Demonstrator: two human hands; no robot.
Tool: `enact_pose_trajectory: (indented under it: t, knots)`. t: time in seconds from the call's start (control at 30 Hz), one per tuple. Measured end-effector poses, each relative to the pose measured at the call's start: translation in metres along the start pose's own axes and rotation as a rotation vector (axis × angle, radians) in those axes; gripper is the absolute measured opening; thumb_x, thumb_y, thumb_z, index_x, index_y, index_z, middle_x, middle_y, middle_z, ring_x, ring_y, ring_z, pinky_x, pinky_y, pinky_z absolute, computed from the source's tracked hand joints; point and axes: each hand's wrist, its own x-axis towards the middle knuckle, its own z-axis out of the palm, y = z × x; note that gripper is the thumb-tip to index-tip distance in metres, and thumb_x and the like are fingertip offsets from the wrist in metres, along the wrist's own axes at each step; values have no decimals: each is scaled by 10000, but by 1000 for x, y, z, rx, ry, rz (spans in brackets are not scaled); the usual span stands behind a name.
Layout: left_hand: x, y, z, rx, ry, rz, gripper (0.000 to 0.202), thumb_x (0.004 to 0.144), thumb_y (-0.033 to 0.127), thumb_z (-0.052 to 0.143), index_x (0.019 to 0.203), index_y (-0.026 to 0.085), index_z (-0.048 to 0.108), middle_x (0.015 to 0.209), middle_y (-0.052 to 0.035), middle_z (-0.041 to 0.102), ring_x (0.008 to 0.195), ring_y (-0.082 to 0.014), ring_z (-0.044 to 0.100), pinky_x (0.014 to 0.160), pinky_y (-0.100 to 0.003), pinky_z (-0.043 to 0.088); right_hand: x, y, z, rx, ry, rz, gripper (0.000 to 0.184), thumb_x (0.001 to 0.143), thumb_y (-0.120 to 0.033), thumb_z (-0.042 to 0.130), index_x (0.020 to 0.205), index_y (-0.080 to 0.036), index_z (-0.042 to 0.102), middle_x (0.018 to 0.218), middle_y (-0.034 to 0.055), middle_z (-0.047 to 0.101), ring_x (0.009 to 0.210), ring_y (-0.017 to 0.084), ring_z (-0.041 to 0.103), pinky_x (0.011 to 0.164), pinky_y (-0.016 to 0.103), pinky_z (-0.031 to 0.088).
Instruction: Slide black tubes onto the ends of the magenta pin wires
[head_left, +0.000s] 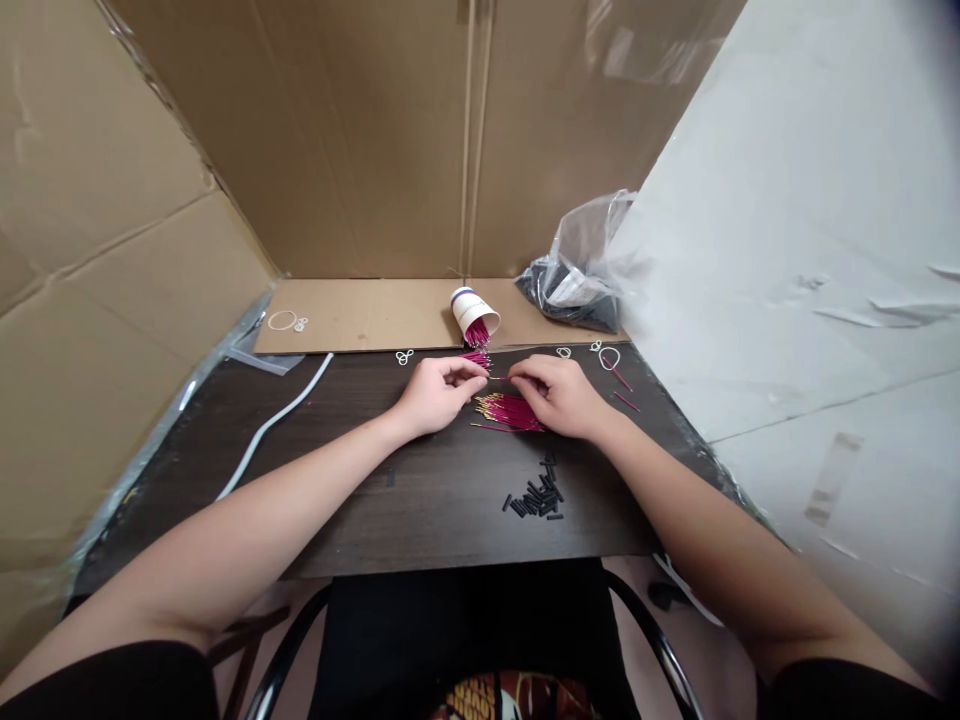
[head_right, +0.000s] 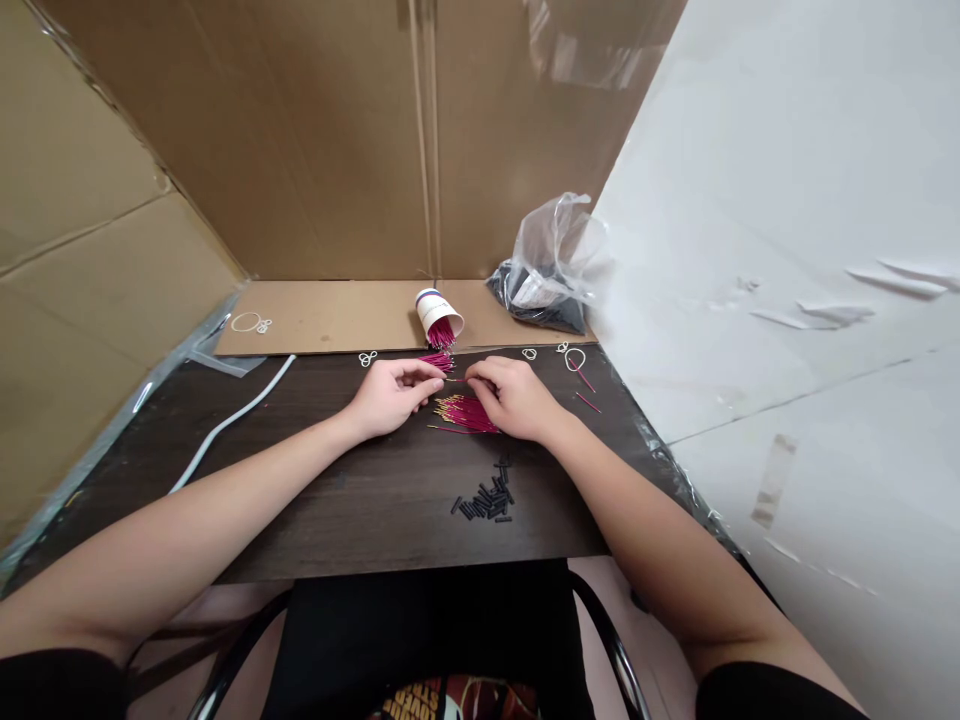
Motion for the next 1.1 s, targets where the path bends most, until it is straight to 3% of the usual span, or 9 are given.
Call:
enact_pose_trajectory:
  t: [0.4,0.6,0.97,1.1]
  knots:
    - [-4,-1,2,97,-26,95,229,930,347,802,1035,154,863,930,-97,827,760,-189,706,748,-346,589,1,-6,2,40,-21,22,179,1116,-231,565,1030,-209,720,891,61,727,794,205,654,766,362,534]
    - [-7,5,3,147,-19,115,217,938,344,798,1030,160,866,873,-79,813,702,-171,653,650,-301,525,1,-5,4,66,-38,47,195,1125,-248,557,1026,-201,719,924,70,745,813,205,664,783,369,538]
    - [-8,6,4,155,-25,106,202,928,338,788,982,151,840,829,-70,784,694,-166,632,644,-297,502,0,-7,6,64,-42,23,153,1117,-242,578,1044,-209,709,896,52,707,788,198,632,756,359,511]
    - [-8,10,-1,246,44,168,157,931,298,757,972,159,820,793,-50,755,654,-150,584,641,-296,485,-2,-4,3,46,-9,61,152,1093,-278,632,1210,-212,703,968,66,705,793,208,620,779,379,520]
